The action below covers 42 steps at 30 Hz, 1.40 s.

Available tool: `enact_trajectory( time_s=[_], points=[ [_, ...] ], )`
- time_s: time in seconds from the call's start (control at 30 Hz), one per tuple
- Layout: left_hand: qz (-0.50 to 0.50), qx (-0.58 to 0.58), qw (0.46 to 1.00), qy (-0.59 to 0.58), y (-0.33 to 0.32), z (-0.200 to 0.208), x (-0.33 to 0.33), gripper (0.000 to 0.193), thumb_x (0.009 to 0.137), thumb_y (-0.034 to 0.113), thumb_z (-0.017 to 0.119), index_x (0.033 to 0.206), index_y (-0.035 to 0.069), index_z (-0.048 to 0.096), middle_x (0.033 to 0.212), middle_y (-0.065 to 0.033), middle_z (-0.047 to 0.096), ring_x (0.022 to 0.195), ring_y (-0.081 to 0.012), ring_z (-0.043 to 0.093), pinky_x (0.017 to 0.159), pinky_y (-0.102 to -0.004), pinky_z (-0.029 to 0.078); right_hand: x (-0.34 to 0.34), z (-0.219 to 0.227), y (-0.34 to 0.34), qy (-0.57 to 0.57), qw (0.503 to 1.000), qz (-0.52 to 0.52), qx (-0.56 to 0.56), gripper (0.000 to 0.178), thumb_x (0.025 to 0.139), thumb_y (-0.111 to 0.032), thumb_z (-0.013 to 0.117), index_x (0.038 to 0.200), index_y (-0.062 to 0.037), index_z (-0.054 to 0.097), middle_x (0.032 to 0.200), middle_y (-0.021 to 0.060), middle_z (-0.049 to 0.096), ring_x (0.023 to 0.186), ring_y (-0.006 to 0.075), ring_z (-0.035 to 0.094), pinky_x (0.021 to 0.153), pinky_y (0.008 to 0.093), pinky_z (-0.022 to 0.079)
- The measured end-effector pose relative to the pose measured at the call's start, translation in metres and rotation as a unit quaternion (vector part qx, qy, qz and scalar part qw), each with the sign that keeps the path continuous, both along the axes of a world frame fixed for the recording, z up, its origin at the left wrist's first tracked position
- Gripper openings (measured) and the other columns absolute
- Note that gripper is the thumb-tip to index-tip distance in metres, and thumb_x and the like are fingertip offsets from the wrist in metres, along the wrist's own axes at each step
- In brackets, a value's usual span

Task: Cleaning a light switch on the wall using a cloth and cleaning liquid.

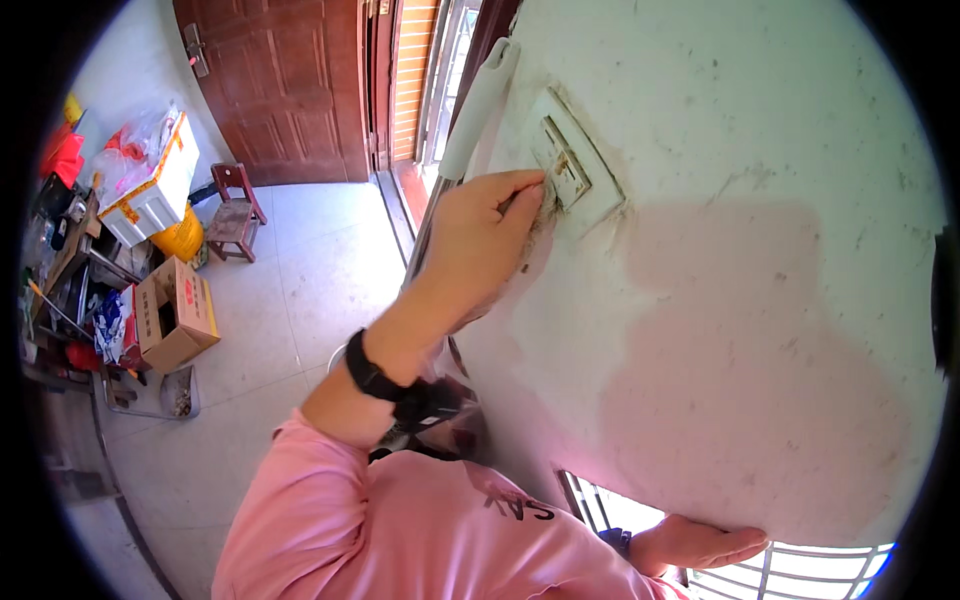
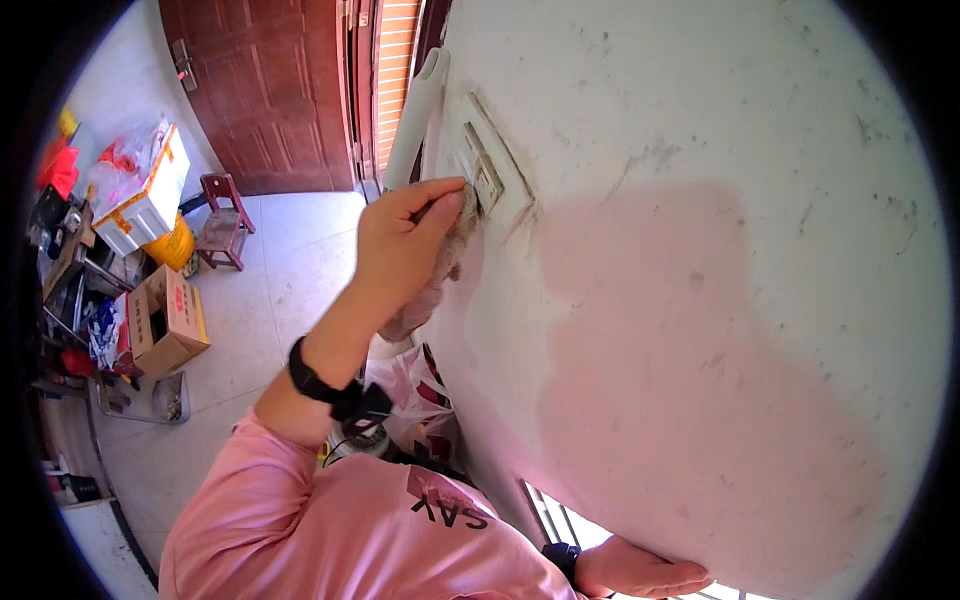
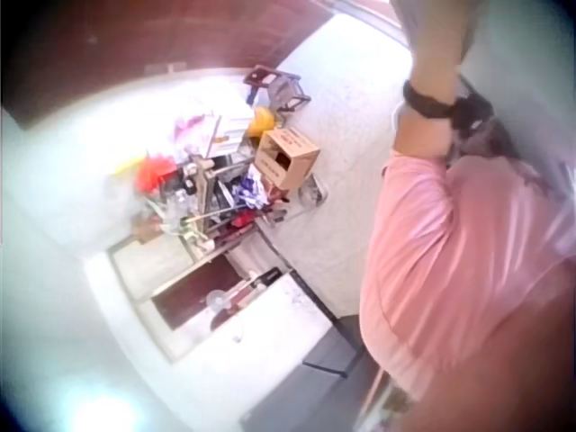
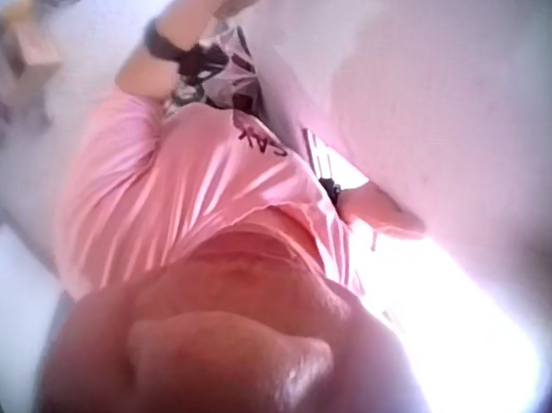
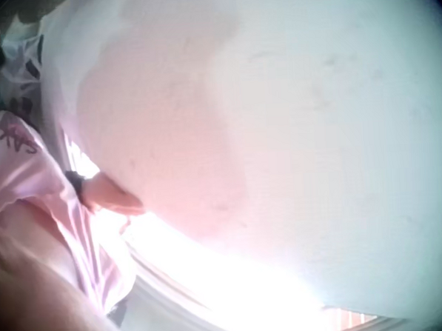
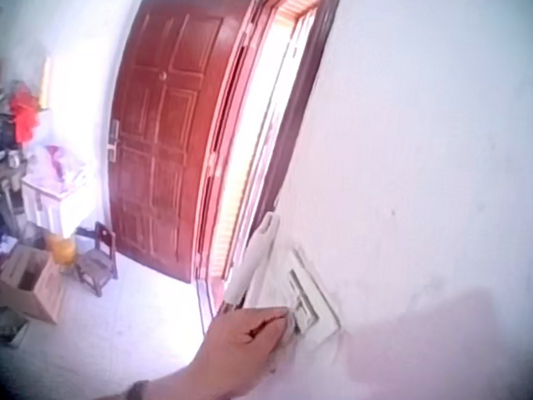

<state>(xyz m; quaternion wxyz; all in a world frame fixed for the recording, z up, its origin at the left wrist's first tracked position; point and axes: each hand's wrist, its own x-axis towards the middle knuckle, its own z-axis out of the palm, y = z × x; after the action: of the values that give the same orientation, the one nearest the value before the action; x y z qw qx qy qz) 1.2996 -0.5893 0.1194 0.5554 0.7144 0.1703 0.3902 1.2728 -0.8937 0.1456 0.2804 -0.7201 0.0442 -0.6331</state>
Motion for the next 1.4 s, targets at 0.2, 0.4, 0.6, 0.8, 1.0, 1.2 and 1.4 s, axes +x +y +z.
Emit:
enact_trajectory(
  time_s=[0.2,0.4,0.6,0.8,1.0,1.2,1.4],
  points=[
    [0.041,-0.008,0.999,-0.014,-0.026,-0.018,0.008,0.019,0.082,0.013,0.064,0.097,0.001,0.068,0.077,-0.0062,0.067,0.068,-0.0078,0.058,0.063,-0.0224,0.046,0.000,0.003,-0.003,0.001,0.969,0.151,0.198,0.045,0.096,-0.041,0.032,0.109,-0.0038,0.053,0.104,0.0078,0.052,0.091,0.0189,0.055,0.070,0.0343,0.051],
    [0.014,-0.049,0.999,-0.001,-0.016,-0.001,0.004,0.015,0.081,0.014,0.063,0.087,0.000,0.067,0.069,-0.0079,0.064,0.057,-0.0122,0.057,0.055,-0.0266,0.045,-0.001,0.003,0.002,0.040,0.998,-0.018,0.045,0.046,0.096,-0.042,0.029,0.112,-0.0058,0.053,0.109,0.0084,0.049,0.097,0.0202,0.053,0.077,0.0357,0.051],
    [0.017,-0.017,1.000,0.003,0.003,0.013,0.007,0.013,0.078,0.013,0.063,0.081,0.000,0.064,0.068,-0.0087,0.063,0.058,-0.0134,0.057,0.056,-0.0268,0.045,0.000,-0.001,-0.004,0.037,0.989,0.029,0.139,0.049,0.094,-0.046,0.032,0.113,-0.0061,0.053,0.112,0.0079,0.049,0.099,0.0202,0.053,0.079,0.0363,0.051],
    [0.006,0.000,0.998,0.056,-0.005,0.015,0.005,0.012,0.077,0.011,0.065,0.080,0.000,0.064,0.071,-0.0056,0.063,0.064,-0.0100,0.056,0.061,-0.0248,0.046,0.001,0.007,0.015,-0.011,0.969,0.075,0.234,0.045,0.094,-0.042,0.035,0.112,-0.0063,0.054,0.110,0.0069,0.050,0.097,0.0192,0.054,0.078,0.0364,0.052],
    [-0.050,-0.023,0.998,0.041,0.012,0.012,0.003,0.011,0.076,0.011,0.068,0.077,0.001,0.064,0.070,-0.0030,0.062,0.064,-0.0090,0.055,0.059,-0.0248,0.045,-0.001,-0.012,-0.022,0.095,0.986,-0.101,-0.097,0.046,0.084,-0.043,0.051,0.110,-0.0047,0.052,0.104,0.0077,0.053,0.096,0.0230,0.056,0.076,0.0375,0.050],
    [0.029,-0.041,0.998,-0.029,0.023,0.013,0.001,0.013,0.077,0.011,0.067,0.087,0.003,0.063,0.076,-0.0016,0.060,0.065,-0.0077,0.056,0.058,-0.0227,0.048,0.002,-0.015,-0.038,0.043,0.959,-0.138,-0.243,0.056,0.077,-0.046,0.060,0.110,-0.0025,0.050,0.100,0.0092,0.054,0.093,0.0259,0.055,0.073,0.0363,0.049],
    [-0.008,0.007,1.000,-0.024,0.014,0.009,0.009,0.015,0.074,0.010,0.067,0.088,0.004,0.064,0.080,-0.0019,0.061,0.072,-0.0106,0.057,0.066,-0.0259,0.048,0.000,-0.008,-0.018,-0.019,0.982,0.175,0.065,0.035,0.094,-0.032,0.046,0.108,-0.0002,0.051,0.097,0.0105,0.053,0.082,0.0227,0.055,0.068,0.0344,0.046]
  ],
)
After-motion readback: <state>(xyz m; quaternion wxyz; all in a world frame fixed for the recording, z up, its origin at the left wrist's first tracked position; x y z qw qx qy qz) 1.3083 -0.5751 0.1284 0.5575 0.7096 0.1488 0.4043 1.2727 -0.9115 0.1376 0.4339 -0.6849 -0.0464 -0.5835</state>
